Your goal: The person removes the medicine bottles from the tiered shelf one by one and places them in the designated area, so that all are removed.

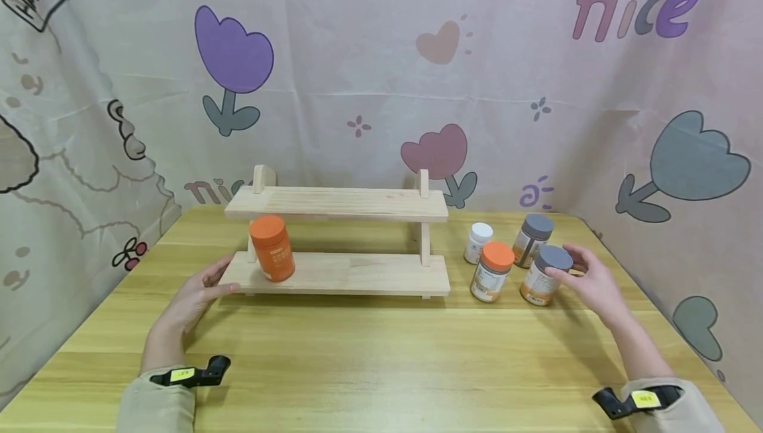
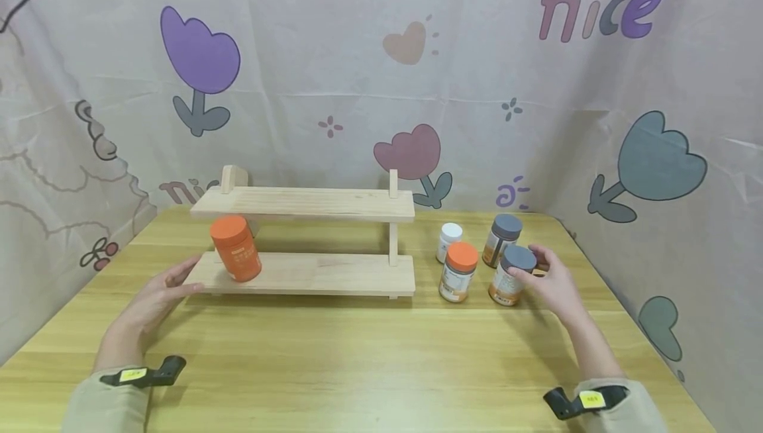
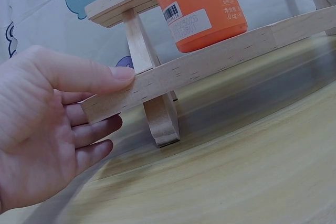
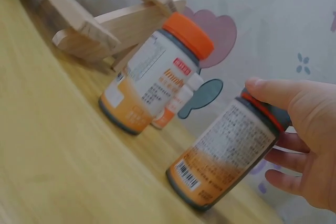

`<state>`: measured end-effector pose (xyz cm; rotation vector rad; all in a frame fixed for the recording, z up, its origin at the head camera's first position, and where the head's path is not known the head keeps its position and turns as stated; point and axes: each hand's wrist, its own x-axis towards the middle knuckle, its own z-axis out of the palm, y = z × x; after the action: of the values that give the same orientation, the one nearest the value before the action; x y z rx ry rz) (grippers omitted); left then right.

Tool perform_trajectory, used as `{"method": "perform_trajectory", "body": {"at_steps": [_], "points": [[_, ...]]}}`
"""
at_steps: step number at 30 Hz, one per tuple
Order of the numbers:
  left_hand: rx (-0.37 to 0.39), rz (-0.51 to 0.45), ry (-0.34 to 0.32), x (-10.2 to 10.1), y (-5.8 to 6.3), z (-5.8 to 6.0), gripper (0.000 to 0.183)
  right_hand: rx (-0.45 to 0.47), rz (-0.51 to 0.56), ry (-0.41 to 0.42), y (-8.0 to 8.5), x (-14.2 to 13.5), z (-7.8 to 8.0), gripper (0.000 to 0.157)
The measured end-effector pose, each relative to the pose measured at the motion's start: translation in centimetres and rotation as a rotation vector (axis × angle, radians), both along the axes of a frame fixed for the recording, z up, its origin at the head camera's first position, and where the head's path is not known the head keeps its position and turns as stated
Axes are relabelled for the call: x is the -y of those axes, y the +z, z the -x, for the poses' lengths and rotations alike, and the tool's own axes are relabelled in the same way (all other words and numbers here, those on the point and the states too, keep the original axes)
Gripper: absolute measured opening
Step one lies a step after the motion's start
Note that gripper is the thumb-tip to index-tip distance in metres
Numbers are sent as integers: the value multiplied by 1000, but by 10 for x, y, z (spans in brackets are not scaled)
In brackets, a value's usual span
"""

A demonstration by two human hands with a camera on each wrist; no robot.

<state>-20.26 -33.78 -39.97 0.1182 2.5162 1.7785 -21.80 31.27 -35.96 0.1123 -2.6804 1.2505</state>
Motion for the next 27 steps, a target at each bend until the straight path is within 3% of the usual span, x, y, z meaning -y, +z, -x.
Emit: {"method": "perform_trajectory", "body": {"at_steps": [9, 16, 27], "points": [[-4, 8, 8, -1, 2, -1, 79, -170, 4, 0, 22, 4, 1, 62], [-6, 6, 4, 1, 1, -1, 79, -133, -32, -1, 49, 19, 4, 66], [2, -6, 8, -1, 3, -2, 79, -138, 17, 193, 91, 78, 13, 61]]}}
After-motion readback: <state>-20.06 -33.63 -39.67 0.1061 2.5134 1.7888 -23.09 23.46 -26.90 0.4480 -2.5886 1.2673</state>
